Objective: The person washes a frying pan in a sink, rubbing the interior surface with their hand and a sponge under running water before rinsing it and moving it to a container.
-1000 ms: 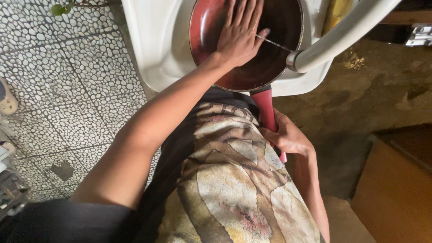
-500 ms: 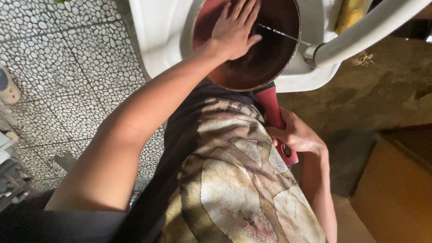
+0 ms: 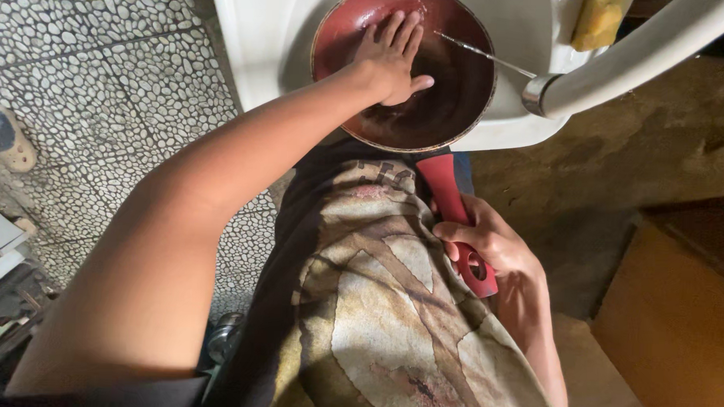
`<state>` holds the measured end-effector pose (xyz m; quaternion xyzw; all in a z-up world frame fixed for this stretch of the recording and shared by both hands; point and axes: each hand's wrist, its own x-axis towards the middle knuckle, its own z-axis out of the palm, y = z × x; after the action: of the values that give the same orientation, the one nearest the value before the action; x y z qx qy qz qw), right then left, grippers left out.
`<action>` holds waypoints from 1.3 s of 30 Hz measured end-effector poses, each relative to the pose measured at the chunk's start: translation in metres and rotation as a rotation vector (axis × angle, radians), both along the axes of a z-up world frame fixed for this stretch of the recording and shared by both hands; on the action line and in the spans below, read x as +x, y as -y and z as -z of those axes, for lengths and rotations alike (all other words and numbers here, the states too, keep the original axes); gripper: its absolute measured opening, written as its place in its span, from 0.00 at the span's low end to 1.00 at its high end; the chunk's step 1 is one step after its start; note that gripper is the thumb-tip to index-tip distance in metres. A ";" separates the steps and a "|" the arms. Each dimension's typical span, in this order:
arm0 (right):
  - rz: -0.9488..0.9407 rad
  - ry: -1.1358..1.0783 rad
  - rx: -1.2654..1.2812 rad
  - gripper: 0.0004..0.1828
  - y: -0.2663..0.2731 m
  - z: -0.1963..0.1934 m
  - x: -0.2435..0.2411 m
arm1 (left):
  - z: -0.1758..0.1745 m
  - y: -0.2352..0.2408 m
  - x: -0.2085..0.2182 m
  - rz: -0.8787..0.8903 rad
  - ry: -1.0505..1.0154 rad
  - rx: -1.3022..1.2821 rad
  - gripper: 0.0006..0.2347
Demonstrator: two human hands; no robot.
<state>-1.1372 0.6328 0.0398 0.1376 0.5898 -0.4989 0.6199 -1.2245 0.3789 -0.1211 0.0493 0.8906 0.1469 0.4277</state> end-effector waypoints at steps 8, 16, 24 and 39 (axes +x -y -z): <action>-0.009 -0.105 -0.054 0.18 0.001 -0.014 -0.001 | 0.019 -0.042 -0.006 0.142 -0.282 0.227 0.35; 0.050 -0.086 -0.078 0.17 0.007 -0.012 0.002 | -0.014 -0.036 -0.012 -0.216 -0.216 -0.033 0.39; -0.013 -0.128 0.009 0.16 0.012 -0.018 -0.004 | 0.018 -0.039 -0.017 -0.034 -0.318 0.146 0.35; 0.020 -0.124 -0.034 0.13 0.010 -0.013 0.003 | 0.020 -0.050 0.001 0.030 -0.101 0.006 0.37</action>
<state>-1.1340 0.6233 0.0524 0.1016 0.6173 -0.5226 0.5793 -1.2231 0.4291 -0.1414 0.0714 0.9097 0.1404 0.3842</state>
